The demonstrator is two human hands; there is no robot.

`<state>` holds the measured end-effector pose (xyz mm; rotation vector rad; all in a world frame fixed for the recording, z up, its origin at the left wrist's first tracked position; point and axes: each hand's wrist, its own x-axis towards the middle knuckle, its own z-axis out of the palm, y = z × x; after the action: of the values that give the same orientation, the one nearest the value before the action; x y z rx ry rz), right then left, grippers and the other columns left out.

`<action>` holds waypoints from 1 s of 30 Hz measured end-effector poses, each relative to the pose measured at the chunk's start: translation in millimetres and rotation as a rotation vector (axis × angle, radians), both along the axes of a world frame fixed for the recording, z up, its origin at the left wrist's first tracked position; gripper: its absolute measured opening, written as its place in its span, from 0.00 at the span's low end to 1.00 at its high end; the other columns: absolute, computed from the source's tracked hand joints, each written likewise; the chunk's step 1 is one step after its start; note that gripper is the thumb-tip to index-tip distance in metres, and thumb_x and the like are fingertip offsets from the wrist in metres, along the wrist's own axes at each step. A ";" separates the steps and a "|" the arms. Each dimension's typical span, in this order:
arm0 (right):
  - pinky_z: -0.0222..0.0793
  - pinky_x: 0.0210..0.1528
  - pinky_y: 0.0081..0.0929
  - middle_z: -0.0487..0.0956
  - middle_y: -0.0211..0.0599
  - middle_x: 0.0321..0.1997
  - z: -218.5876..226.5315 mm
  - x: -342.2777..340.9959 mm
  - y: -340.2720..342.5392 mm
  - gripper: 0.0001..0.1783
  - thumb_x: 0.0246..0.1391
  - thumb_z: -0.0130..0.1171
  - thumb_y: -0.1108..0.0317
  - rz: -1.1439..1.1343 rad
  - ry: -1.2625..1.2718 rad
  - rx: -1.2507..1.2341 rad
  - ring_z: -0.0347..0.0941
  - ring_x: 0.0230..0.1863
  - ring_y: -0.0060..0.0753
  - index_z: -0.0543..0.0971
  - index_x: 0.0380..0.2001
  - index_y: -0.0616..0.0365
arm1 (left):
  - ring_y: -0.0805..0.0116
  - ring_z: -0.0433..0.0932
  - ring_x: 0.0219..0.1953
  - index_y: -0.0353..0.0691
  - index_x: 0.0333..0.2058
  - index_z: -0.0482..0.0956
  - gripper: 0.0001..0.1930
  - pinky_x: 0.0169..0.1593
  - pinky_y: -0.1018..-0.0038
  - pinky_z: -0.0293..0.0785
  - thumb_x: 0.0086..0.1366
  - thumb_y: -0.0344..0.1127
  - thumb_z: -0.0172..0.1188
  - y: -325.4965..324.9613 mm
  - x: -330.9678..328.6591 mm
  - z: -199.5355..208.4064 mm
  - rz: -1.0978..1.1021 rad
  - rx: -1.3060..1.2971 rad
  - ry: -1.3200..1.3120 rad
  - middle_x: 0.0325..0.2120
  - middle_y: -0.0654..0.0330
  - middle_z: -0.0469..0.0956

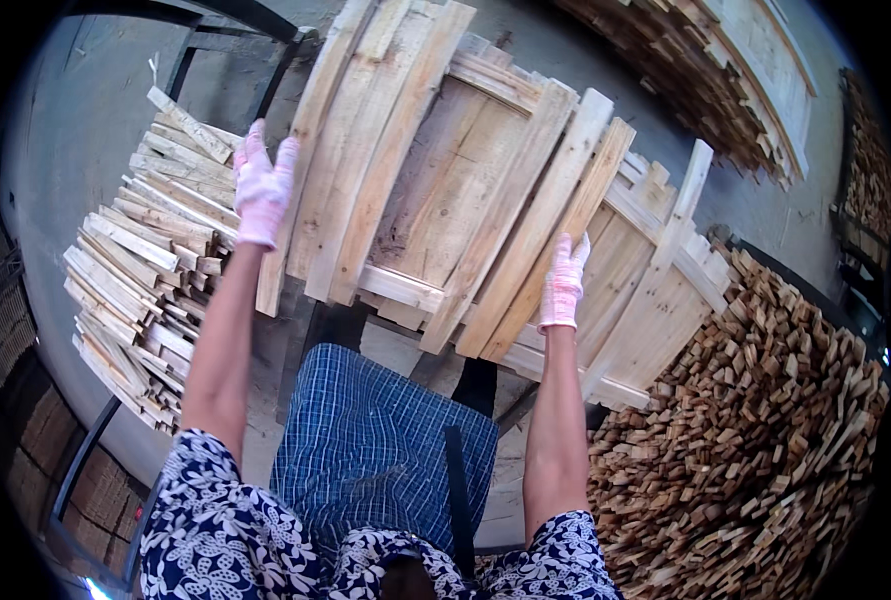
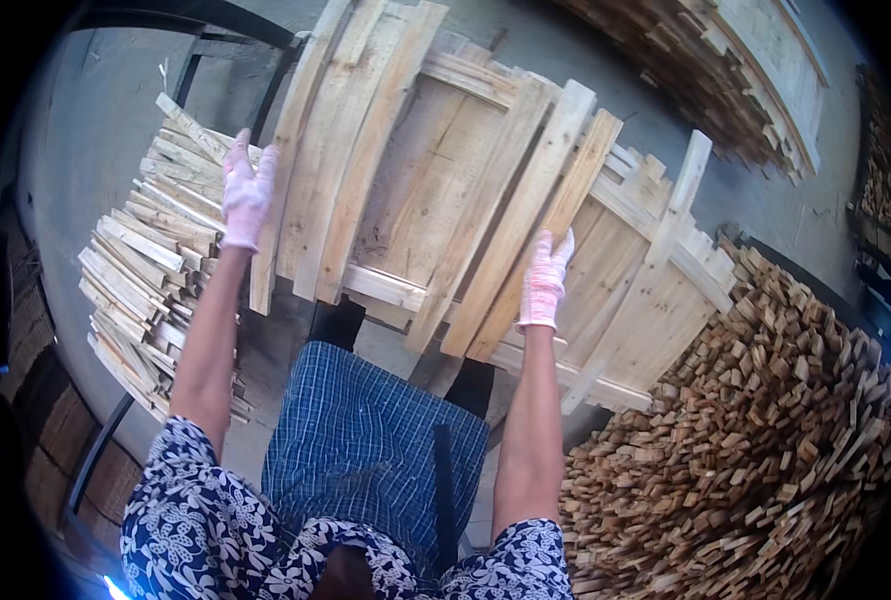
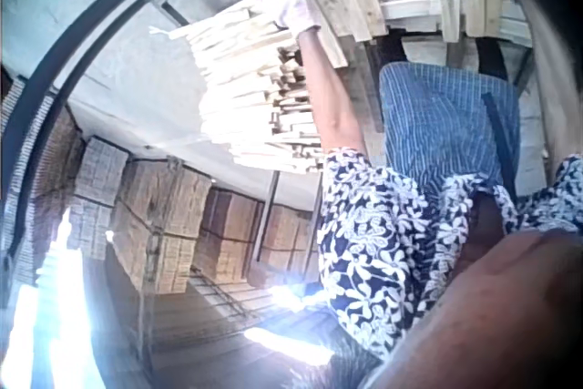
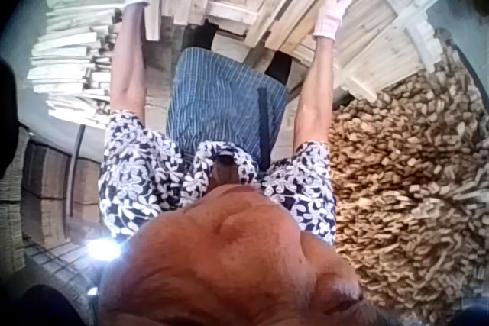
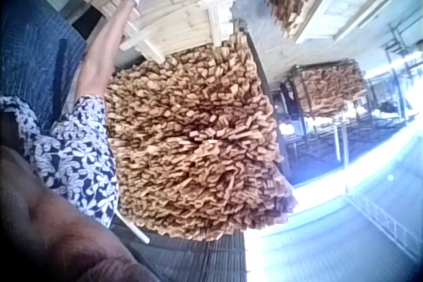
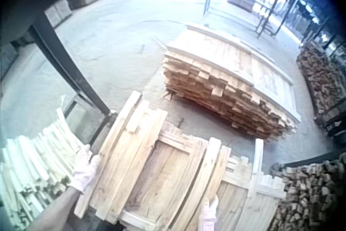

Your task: The person picks up bundles of thin wooden planks from a pile on the floor and places them onto a metal rack. The person wears pink gloves and repeatedly lifts and stacks the wood pieces to organize them.

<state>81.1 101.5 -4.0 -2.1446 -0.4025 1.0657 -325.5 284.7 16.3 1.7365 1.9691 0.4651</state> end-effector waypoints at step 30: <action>0.71 0.56 0.45 0.76 0.52 0.52 109.4 -550.3 131.9 0.25 0.62 0.56 0.66 1.802 -0.004 0.200 0.74 0.52 0.56 0.73 0.62 0.52 | 0.45 0.75 0.46 0.36 0.43 0.77 0.15 0.55 0.57 0.70 0.62 0.41 0.57 -203.7 -333.7 75.6 0.805 0.060 -0.058 0.43 0.48 0.77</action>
<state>-469.2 233.3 105.4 -1.1539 -2.5062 1.6443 -659.2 81.0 91.9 0.8697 2.5722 0.8235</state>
